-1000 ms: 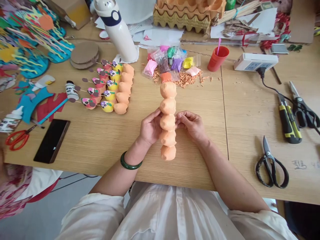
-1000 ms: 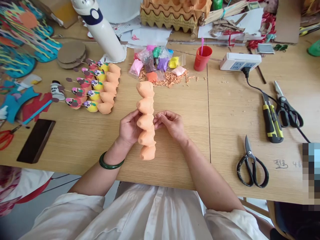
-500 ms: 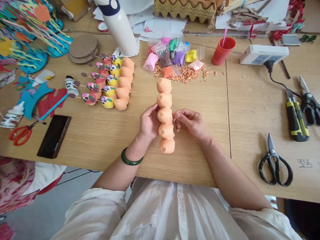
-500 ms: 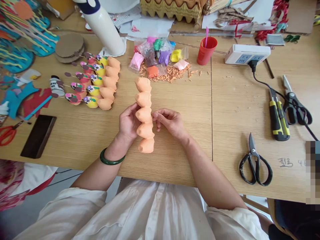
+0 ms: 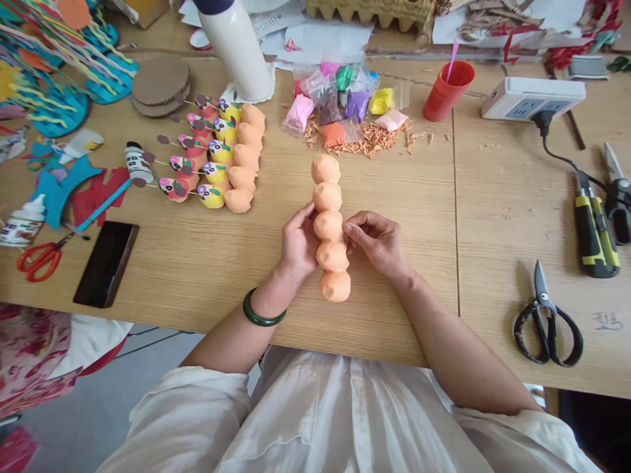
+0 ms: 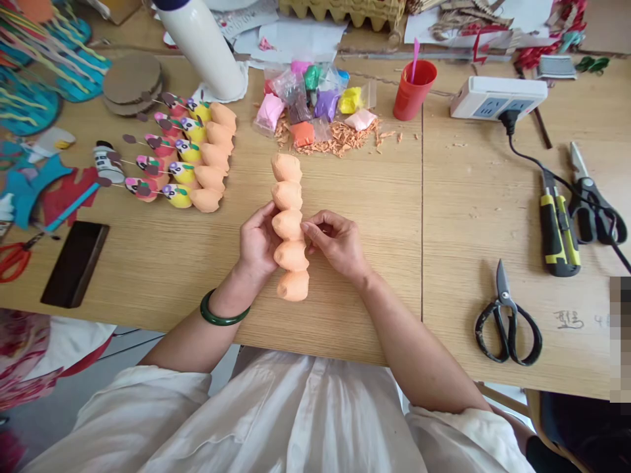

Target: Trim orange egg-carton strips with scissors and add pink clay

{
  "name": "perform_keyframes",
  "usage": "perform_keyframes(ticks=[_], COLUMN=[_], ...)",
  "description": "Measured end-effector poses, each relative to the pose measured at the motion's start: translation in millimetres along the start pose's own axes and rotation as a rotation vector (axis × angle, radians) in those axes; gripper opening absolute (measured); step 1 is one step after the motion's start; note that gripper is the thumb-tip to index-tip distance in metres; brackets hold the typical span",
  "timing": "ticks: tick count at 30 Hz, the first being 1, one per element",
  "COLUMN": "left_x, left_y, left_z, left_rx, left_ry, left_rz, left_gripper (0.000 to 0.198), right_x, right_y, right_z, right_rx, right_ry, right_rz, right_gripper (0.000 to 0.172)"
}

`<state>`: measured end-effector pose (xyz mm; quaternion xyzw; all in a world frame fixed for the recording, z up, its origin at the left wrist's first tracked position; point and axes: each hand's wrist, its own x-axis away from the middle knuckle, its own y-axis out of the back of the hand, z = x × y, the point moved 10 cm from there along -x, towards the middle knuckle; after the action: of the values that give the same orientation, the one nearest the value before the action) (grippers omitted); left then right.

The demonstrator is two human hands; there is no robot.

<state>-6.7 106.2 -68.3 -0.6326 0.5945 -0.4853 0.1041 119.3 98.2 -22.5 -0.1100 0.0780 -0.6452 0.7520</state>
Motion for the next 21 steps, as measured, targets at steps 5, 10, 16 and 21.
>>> perform_keyframes(ticks=[5,10,16,21], left_x=[5.4,8.8,3.9,3.3], left_y=[-4.4,-12.9,-7.5,-8.7], left_z=[0.7,-1.6,-4.7,-1.3], left_rx=[-0.057,-0.035,-0.064,-0.017], left_ry=[0.028,0.042,0.004,0.014], left_rz=[-0.032,-0.022,-0.028,0.018], left_gripper=[0.022,0.029,0.029,0.027], right_x=[-1.0,-1.1,0.7,1.6], right_y=[1.9,6.2,-3.8,-5.3], right_z=[-8.8,-13.3,-9.4,-6.0], right_rx=[-0.008,-0.045,-0.035,-0.05], right_ry=[-0.082,-0.111,-0.102,-0.068], right_rz=[-0.032,-0.064,0.014,0.02], right_gripper=[0.044,0.043,0.036,0.032])
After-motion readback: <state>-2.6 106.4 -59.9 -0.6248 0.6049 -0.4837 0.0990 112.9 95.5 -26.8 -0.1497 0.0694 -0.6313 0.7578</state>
